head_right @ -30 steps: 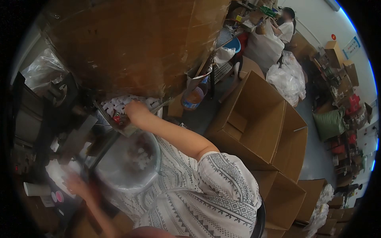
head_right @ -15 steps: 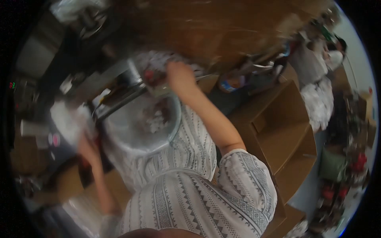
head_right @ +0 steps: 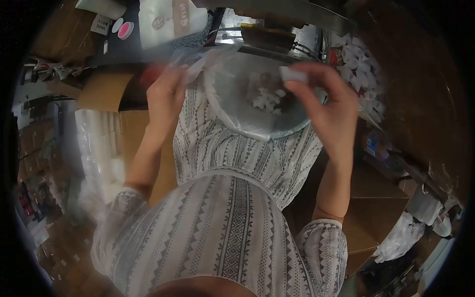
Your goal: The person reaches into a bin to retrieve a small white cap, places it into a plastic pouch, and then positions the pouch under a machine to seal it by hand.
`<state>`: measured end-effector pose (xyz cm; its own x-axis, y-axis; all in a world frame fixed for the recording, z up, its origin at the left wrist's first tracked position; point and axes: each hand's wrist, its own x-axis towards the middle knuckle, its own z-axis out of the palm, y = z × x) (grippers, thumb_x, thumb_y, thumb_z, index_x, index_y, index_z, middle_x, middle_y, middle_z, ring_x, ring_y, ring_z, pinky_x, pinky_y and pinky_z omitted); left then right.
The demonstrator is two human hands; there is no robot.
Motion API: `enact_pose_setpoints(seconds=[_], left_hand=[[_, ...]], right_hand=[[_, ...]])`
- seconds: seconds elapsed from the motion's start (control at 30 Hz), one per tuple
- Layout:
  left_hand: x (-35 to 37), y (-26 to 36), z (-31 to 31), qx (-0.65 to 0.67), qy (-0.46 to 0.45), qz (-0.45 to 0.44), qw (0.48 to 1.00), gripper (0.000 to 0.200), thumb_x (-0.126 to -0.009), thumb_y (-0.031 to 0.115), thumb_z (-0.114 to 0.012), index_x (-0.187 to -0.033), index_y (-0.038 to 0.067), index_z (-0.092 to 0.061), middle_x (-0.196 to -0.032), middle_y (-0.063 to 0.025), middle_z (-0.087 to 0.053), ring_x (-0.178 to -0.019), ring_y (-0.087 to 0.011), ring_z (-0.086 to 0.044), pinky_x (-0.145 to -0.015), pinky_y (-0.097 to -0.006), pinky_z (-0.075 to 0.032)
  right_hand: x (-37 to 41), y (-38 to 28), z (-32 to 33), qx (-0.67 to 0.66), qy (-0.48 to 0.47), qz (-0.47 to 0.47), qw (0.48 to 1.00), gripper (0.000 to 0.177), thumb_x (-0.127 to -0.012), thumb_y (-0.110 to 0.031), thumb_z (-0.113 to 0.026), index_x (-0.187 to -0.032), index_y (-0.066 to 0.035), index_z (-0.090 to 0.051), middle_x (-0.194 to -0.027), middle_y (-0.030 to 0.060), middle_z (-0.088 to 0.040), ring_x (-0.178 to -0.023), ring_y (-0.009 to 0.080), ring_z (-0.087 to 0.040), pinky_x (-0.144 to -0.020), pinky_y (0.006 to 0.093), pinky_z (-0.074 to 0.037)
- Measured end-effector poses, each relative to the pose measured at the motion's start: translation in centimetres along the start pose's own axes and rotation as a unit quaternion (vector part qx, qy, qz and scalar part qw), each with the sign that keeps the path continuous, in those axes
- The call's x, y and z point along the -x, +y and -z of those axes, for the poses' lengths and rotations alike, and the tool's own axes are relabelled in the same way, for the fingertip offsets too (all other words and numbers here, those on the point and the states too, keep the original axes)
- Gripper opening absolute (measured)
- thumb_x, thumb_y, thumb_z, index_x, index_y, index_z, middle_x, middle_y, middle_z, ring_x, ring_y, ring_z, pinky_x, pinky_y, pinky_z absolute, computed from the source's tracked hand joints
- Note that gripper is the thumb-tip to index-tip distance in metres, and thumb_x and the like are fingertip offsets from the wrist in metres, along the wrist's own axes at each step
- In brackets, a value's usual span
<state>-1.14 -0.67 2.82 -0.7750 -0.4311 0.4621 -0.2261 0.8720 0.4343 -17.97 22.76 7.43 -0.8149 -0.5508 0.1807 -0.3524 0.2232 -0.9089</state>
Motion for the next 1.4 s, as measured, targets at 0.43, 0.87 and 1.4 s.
enact_pose_setpoints(seconds=[0.43,0.87,1.4], left_hand=[[-0.5,3.3,-3.2,0.365,-0.321,0.190,0.853,0.018,-0.086,0.017,-0.066,-0.097,0.003,-0.067,-0.085,-0.0084,-0.068,-0.070,-0.0179,-0.067,-0.062,-0.0306,-0.051],[-5.9,3.4,-6.5,0.542,-0.272,0.387,0.694,0.030,-0.088,0.022,-0.066,-0.097,-0.007,-0.064,-0.084,-0.0128,-0.068,-0.072,-0.0151,-0.067,-0.063,-0.0246,-0.054],[-1.2,-2.5,0.3,-0.069,0.024,0.050,0.996,0.008,-0.080,0.012,-0.066,-0.087,0.007,-0.066,-0.078,-0.0079,-0.060,-0.071,-0.0298,-0.060,-0.060,-0.0359,-0.047]], right_hand=[[-2.0,0.8,-3.1,0.027,-0.090,0.027,0.995,0.030,-0.082,-0.011,-0.070,-0.111,-0.002,-0.065,-0.098,0.0056,-0.068,-0.087,0.0115,-0.061,-0.079,0.0266,-0.048],[-2.9,4.6,4.2,0.425,0.082,-0.014,0.901,0.023,-0.084,-0.014,-0.063,-0.105,-0.004,-0.066,-0.096,0.0163,-0.068,-0.086,0.0319,-0.067,-0.074,0.0393,-0.051],[-4.1,1.5,1.8,0.195,0.005,-0.007,0.981,0.023,-0.080,-0.009,-0.067,-0.101,-0.002,-0.068,-0.080,0.0079,-0.062,-0.064,0.0170,-0.058,-0.064,0.0288,-0.047]])
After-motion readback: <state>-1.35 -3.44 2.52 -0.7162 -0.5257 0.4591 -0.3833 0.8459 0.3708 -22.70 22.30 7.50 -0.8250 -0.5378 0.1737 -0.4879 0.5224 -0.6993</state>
